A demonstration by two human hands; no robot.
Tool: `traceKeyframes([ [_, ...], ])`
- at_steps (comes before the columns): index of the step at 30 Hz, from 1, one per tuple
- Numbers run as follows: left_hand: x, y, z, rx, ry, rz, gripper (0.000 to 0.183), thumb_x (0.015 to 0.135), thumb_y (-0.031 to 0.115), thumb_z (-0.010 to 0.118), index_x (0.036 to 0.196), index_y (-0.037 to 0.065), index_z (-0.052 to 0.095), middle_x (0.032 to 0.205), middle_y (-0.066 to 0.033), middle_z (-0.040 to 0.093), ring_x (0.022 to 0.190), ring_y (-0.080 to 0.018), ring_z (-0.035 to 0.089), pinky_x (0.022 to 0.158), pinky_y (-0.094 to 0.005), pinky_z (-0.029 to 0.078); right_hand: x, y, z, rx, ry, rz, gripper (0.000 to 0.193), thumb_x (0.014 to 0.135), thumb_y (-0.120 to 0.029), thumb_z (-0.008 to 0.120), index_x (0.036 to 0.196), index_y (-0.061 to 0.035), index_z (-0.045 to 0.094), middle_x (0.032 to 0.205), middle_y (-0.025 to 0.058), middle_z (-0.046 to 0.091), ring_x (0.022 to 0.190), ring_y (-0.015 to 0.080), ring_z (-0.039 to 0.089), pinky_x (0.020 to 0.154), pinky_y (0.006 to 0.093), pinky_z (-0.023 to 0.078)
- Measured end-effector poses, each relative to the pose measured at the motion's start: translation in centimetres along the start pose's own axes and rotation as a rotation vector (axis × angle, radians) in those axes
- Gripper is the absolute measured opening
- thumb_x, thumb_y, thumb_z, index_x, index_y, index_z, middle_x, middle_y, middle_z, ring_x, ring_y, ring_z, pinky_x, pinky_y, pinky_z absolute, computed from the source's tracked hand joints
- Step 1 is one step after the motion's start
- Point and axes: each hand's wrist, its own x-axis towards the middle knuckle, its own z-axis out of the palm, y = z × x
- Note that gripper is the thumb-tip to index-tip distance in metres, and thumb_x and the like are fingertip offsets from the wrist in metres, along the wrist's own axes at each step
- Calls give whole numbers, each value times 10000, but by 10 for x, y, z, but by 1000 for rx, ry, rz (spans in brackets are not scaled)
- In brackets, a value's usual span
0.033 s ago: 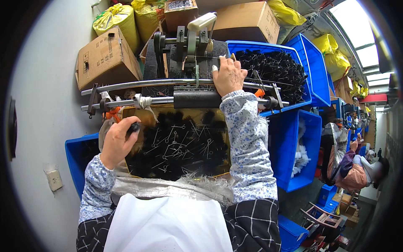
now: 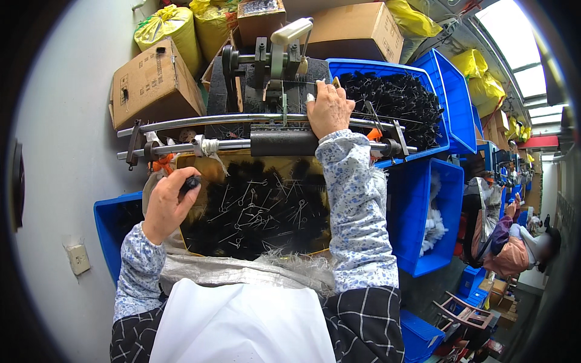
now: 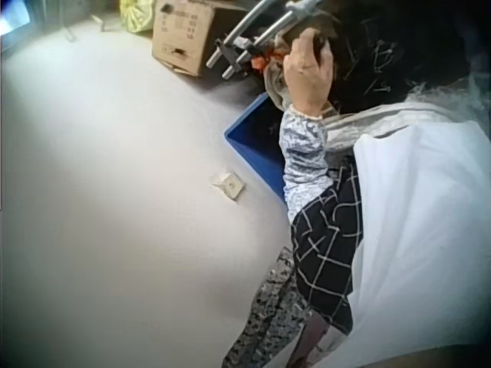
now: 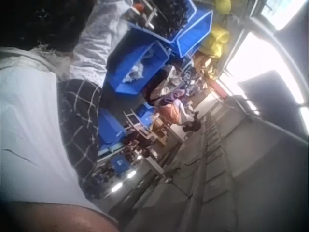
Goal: The person assembles small metal wire components and plastic parts using a manual benchtop machine.
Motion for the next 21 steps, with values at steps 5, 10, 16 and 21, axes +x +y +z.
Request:
traceKeyframes([
  [5, 6, 7, -11, -69, 83, 16, 203, 834, 154, 595, 1003, 54, 541, 911, -100, 439, 760, -230, 494, 704, -307, 438, 7, -26, 7, 34, 32, -23, 346, 762, -192, 574, 1073, -44, 549, 1027, 103, 593, 999, 254, 538, 798, 430, 396],
  [10, 13, 19, -14, 24, 135, 56, 218, 834, 164, 603, 1028, 74, 568, 874, -71, 363, 796, -194, 422, 702, -289, 427, 6, -58, 2, -21, -20, -46, 343, 817, -238, 538, 1102, -47, 552, 1017, 89, 601, 987, 250, 541, 804, 424, 386],
  [16, 14, 20, -18, -185, 194, 79, 223, 825, 57, 595, 1047, 65, 581, 921, -70, 439, 776, -147, 485, 670, -243, 445, 4, -29, -5, -73, -9, -48, 353, 811, -258, 556, 1115, -78, 558, 1028, 73, 602, 975, 238, 538, 800, 418, 371],
  [21, 19, 13, -16, -385, 313, 84, 165, 806, 8, 601, 965, 30, 566, 956, -79, 529, 781, -127, 542, 695, -228, 464, 14, 12, -5, 11, -74, -47, 321, 791, -268, 580, 1056, -87, 587, 1026, 85, 599, 959, 266, 570, 782, 427, 440],
])
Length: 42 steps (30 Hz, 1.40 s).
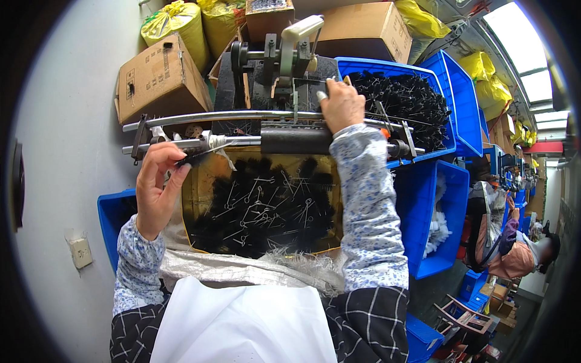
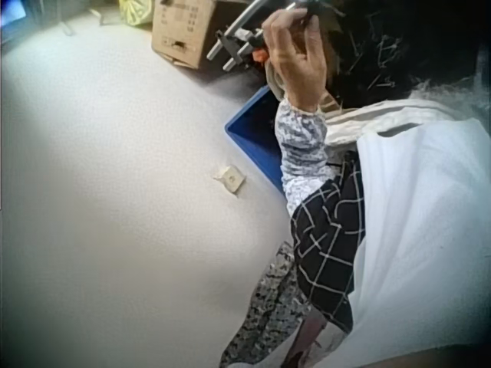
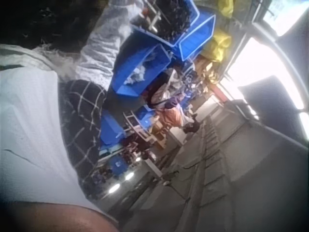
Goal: The person assembles small metal wire components and plastic parts using a manual benchtop machine.
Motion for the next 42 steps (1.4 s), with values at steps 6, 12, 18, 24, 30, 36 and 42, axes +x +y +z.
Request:
traceKeyframes([
  [6, 9, -2, 22, -315, -97, -59, 122, 797, -45, 586, 892, 0, 524, 939, -69, 503, 843, -119, 558, 725, -229, 494, 32, 41, -3, -41, -158, -117, 236, 840, -206, 489, 1027, -156, 626, 1044, 60, 601, 934, 283, 582, 831, 412, 443],
  [12, 11, -8, 48, -424, -149, -37, 117, 788, -37, 600, 869, -5, 522, 937, -78, 498, 808, -114, 551, 705, -210, 496, -12, 25, -75, -120, 346, 99, 286, 815, -107, 536, 1088, -26, 549, 955, 163, 611, 838, 303, 610, 693, 366, 506],
  [18, 11, -6, 75, -595, 1, -124, 125, 808, -31, 577, 901, -2, 498, 939, -78, 484, 853, -112, 554, 742, -225, 506, -95, -92, -80, 526, -159, -398, 273, 730, -82, 642, 991, -48, 571, 900, 121, 593, 807, 291, 595, 685, 352, 485],
  [24, -11, -18, 55, -569, -21, -143, 163, 825, -7, 579, 959, 22, 490, 936, -63, 507, 826, -109, 570, 719, -239, 494, -98, -98, -54, 794, -275, -442, 315, 707, 9, 594, 1015, -57, 577, 861, 138, 607, 796, 312, 598, 737, 345, 496],
  [30, -26, -49, 39, 128, -547, -271, 348, 829, 166, 593, 1095, -16, 461, 899, -140, 566, 798, -227, 591, 726, -307, 473, -27, -37, -26, 76, 230, -181, 253, 733, -49, 579, 968, -127, 629, 792, 64, 597, 742, 236, 580, 673, 357, 467],
  [36, -22, -63, 68, 558, -439, -236, 383, 823, 291, 572, 1017, -27, 483, 871, -198, 574, 805, -366, 574, 729, -413, 459, -3, -24, 0, -72, 262, -126, 203, 756, -129, 584, 947, -143, 652, 791, 52, 601, 808, 227, 571, 792, 394, 438],
  [42, -14, -64, 74, 466, -561, -321, 363, 790, 231, 579, 990, -46, 457, 875, -209, 586, 834, -356, 579, 746, -416, 456, 1, -19, 5, 57, 221, -148, 208, 789, -155, 568, 979, -123, 648, 811, 78, 607, 816, 277, 577, 776, 373, 442],
])
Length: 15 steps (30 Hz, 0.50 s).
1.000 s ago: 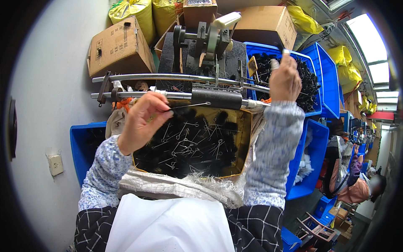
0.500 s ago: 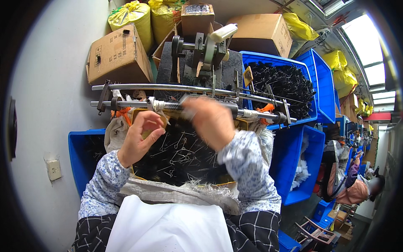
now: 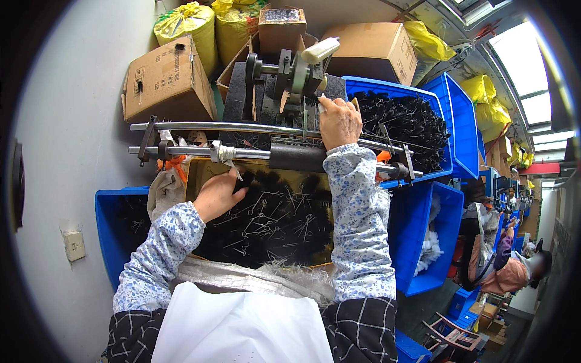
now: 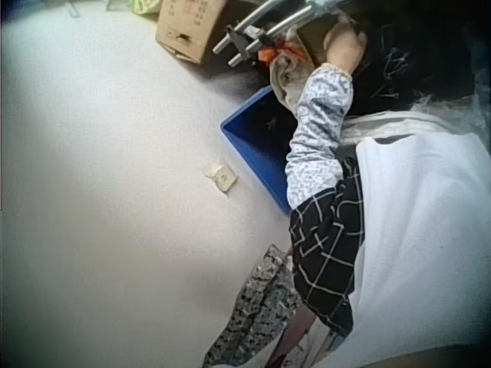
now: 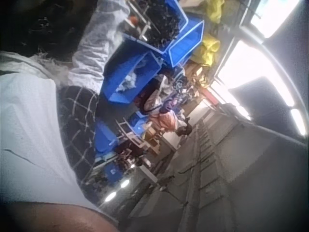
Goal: The person assembles small metal wire components and plastic parts using a manual benchtop machine.
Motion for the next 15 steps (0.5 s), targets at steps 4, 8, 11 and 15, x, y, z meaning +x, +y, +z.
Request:
traceKeyframes([
  [4, 4, -3, 4, -149, -40, -30, 400, 777, 208, 577, 1032, -59, 423, 906, -233, 581, 875, -368, 569, 774, -421, 446, 5, 7, 8, 44, -15, 2, 236, 762, -110, 566, 983, -122, 647, 845, 56, 619, 835, 254, 546, 793, 376, 419],
  [8, 1, -2, 0, -163, 4, 18, 436, 766, 179, 575, 1100, -44, 407, 930, -234, 580, 894, -370, 564, 785, -414, 446, 13, 9, 9, 22, -68, 0, 263, 750, -91, 561, 986, -158, 657, 911, 6, 644, 921, 196, 489, 834, 354, 340],
  [11, -3, -4, -6, -151, 40, 99, 437, 757, 152, 565, 1136, -8, 419, 943, -224, 581, 898, -368, 563, 785, -403, 451, 10, 7, 1, -14, -143, -8, 246, 773, -111, 555, 987, -175, 660, 958, -19, 639, 955, 181, 472, 840, 350, 301],
  [15, -19, -7, -22, -121, 10, 134, 389, 752, 134, 557, 1121, 56, 460, 916, -203, 592, 852, -358, 579, 759, -407, 463, -4, 2, -10, -245, -98, 97, 395, 762, -250, 603, 1130, -113, 557, 1055, 49, 568, 975, 224, 476, 816, 382, 334],
])
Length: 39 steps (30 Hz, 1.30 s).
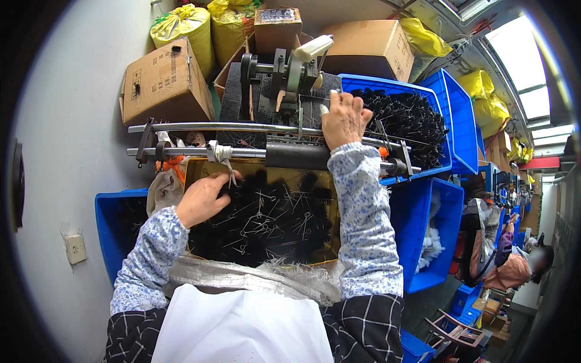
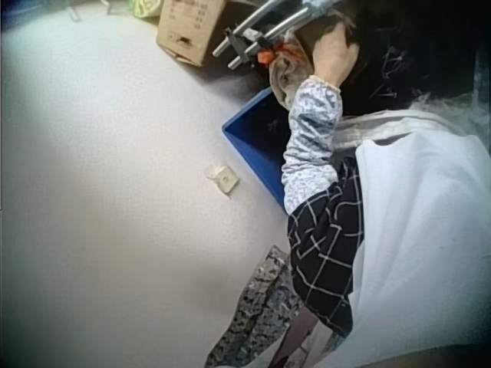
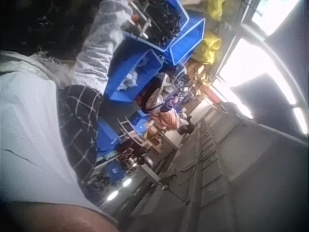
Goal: The person assembles small metal wire components and plastic parts using a manual benchtop machine.
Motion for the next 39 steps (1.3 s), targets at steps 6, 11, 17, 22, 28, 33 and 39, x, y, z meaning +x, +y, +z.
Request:
traceKeyframes([
  [6, -22, 9, -20, 15, -92, -91, 423, 753, 107, 536, 1163, 66, 436, 890, -183, 600, 816, -335, 589, 732, -399, 469, -5, 1, 15, 160, 6, 44, 380, 774, -250, 574, 1096, -49, 555, 989, 98, 608, 959, 266, 533, 776, 428, 394],
  [11, -25, 20, -29, 150, -171, -200, 458, 753, 72, 509, 1197, 74, 399, 856, -181, 597, 768, -328, 583, 706, -412, 459, 0, -42, 8, 139, 46, -12, 280, 761, -199, 585, 1000, -55, 571, 939, 73, 613, 941, 231, 546, 752, 400, 394],
  [17, -30, 14, -27, 209, 17, 4, 429, 746, 66, 515, 1162, 26, 422, 818, -152, 584, 725, -313, 565, 684, -388, 449, -1, -47, 2, 92, 21, -37, 263, 763, -194, 571, 994, -71, 594, 932, 47, 618, 930, 205, 541, 774, 384, 350],
  [22, -34, 16, -32, 26, 139, -39, 296, 796, 118, 489, 1070, 15, 447, 823, -167, 507, 726, -321, 540, 701, -372, 437, -3, -3, 3, 85, -2, 3, 334, 750, -241, 609, 1044, -85, 587, 965, 57, 623, 944, 221, 542, 778, 398, 364],
  [28, -26, 26, -40, 133, 312, 147, 266, 876, 268, 480, 943, 14, 519, 935, -128, 413, 854, -259, 453, 757, -272, 380, 18, 40, 7, 261, -119, -9, 256, 828, -238, 528, 1017, -92, 622, 969, 100, 613, 939, 288, 566, 803, 399, 438],
  [33, -21, 44, -52, -252, 187, 62, 184, 882, 185, 498, 951, 19, 540, 970, -81, 405, 844, -161, 424, 755, -250, 367, 34, 45, -12, 219, -401, 76, 223, 829, -172, 494, 996, -133, 636, 955, 124, 624, 897, 299, 593, 806, 387, 458],
  [39, -4, 48, -33, -754, 296, 241, 192, 818, -12, 568, 989, 20, 487, 902, -42, 526, 776, -72, 561, 664, -195, 458, -12, 36, -72, 264, 147, -10, 212, 840, -112, 498, 1017, -61, 603, 945, 134, 613, 827, 234, 622, 728, 324, 510],
])
